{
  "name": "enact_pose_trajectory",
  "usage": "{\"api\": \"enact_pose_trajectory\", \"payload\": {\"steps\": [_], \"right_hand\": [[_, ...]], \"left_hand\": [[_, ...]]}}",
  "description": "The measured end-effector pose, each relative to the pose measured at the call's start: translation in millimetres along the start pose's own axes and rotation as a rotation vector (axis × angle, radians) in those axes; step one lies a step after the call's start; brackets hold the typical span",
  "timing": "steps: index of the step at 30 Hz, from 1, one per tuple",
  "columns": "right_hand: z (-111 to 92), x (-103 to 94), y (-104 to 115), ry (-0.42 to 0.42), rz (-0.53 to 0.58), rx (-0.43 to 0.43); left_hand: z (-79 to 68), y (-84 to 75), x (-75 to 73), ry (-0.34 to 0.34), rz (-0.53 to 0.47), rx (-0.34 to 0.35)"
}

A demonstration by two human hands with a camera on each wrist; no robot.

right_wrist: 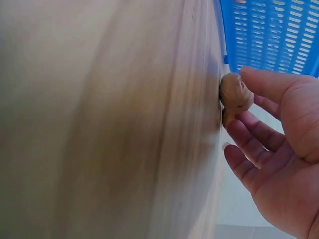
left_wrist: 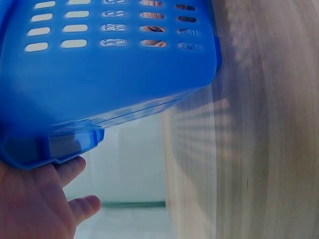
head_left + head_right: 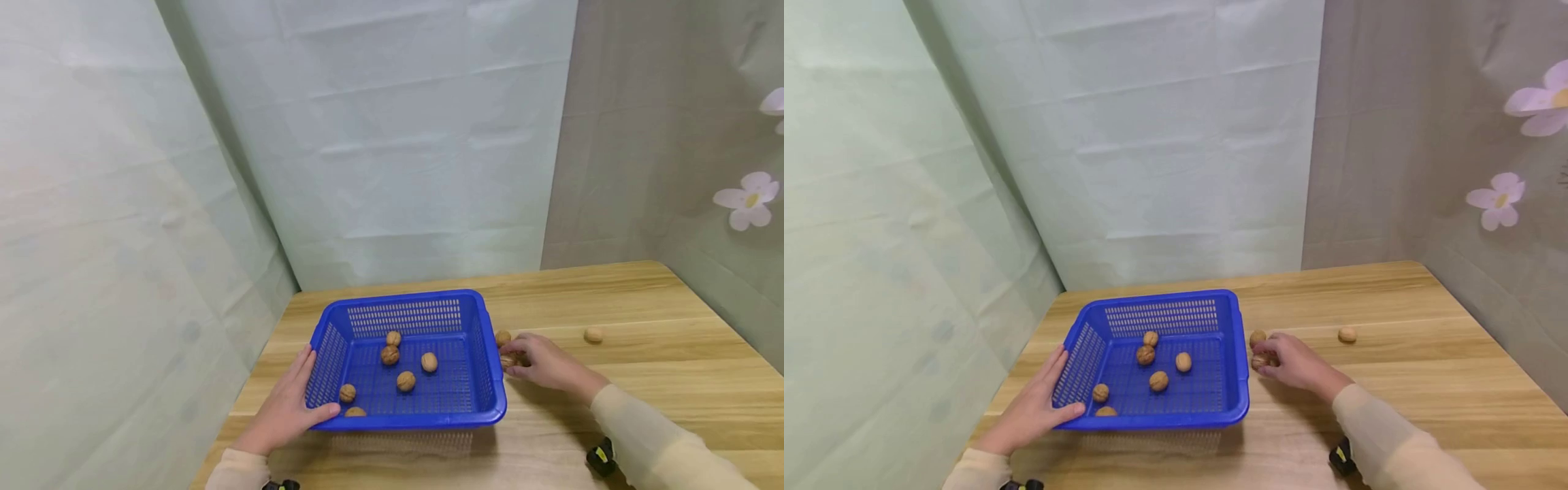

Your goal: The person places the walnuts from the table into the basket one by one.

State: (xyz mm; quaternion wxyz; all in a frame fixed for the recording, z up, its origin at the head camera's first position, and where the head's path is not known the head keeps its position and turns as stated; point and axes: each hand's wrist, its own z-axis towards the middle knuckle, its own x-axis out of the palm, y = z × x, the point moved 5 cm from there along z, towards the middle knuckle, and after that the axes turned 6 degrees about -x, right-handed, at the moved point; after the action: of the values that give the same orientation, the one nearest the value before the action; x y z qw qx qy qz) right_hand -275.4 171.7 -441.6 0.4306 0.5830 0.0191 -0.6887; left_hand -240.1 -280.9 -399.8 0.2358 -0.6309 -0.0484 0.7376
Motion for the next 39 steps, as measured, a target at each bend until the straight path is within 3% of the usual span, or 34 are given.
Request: {"api": "enact_pose_trajectory", "payload": {"steps": [5, 21, 33, 36, 39], "right_hand": [[-13, -3.3, -5, 0.028, 0.051, -0.017], [-26, -6.9, -16, 0.128, 0.226, 0.109], [-20, -3.4, -19, 0.173, 0.163, 0.120], [-20, -3.5, -18, 0.166, 0.232, 0.129], [-20, -5.3, -17, 0.140, 0.376, 0.132]], "left_hand": [[-0.8, -1.9, -0.3, 0.001, -0.004, 0.002], [0.8, -0.4, -0.8, 0.014, -0.008, -0.018], [1.1, 1.1, 0.1, 0.029, -0.007, -0.034], [0.9, 0.8, 0.0, 0.030, -0.009, -0.035], [0.8, 0.0, -0.7, 0.031, -0.011, -0.036]]}}
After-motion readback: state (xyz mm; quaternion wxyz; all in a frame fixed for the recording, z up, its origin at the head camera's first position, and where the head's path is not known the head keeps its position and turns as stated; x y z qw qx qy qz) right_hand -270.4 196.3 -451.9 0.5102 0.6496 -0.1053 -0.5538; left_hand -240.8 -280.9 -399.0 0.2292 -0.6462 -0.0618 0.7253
